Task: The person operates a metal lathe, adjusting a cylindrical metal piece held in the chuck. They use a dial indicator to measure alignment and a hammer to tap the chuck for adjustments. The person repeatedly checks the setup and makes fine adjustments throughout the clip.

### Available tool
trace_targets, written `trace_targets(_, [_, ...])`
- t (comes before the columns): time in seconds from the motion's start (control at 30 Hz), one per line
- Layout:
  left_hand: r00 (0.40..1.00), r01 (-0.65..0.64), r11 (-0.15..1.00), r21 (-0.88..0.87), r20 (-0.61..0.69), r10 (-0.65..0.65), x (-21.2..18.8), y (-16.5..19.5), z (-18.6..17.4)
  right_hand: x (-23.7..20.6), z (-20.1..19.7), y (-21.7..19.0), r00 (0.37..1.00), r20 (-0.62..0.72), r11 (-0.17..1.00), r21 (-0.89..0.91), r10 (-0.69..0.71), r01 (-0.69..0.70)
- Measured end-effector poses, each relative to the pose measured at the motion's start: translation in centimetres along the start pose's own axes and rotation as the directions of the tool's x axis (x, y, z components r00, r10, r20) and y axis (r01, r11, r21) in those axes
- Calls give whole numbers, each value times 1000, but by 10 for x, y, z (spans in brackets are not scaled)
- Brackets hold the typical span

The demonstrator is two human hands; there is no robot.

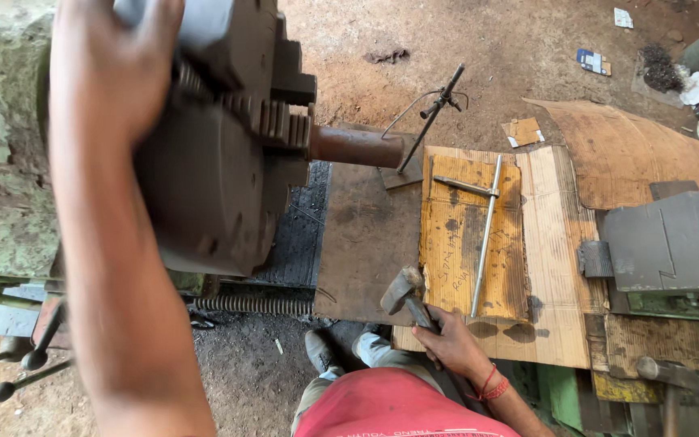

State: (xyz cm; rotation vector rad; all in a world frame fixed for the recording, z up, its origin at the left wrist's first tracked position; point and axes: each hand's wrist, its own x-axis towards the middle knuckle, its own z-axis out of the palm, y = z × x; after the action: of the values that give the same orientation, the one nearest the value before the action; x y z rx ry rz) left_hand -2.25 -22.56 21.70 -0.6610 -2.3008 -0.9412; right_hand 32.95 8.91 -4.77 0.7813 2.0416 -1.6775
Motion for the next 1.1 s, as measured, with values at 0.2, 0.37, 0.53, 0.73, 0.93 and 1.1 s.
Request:
trace_targets(0.2, [972, -65, 969, -237, -233, 9, -143, -41, 15, 4, -6, -3, 1000, -6, 998, -69, -12, 11])
trace_targets(0.37, [829, -40, 870, -491, -502, -245, -222, -56, 54, 5, -24, -30, 997, -69, 998, 54, -32, 36])
trace_targets(0.53, [812, 228, 757, -612, -310, -495, -280, -86, 74, -5, -54, -84, 960, -184, 974, 43, -212, 223])
trace_targets(0.73, [788, 301, 635, -712, -189, -585, -341, -119, 123, -15, -69, -161, 889, -229, 914, -4, -397, 407])
trace_targets(0.93, [684, 149, 508, -848, -282, -672, -363, -151, 188, -14, -58, -213, 844, -221, 865, 4, -489, 502])
trace_targets(1.1, [680, 268, 496, -826, -202, -705, -368, -156, 201, -7, -46, -237, 841, -237, 863, 24, -486, 505])
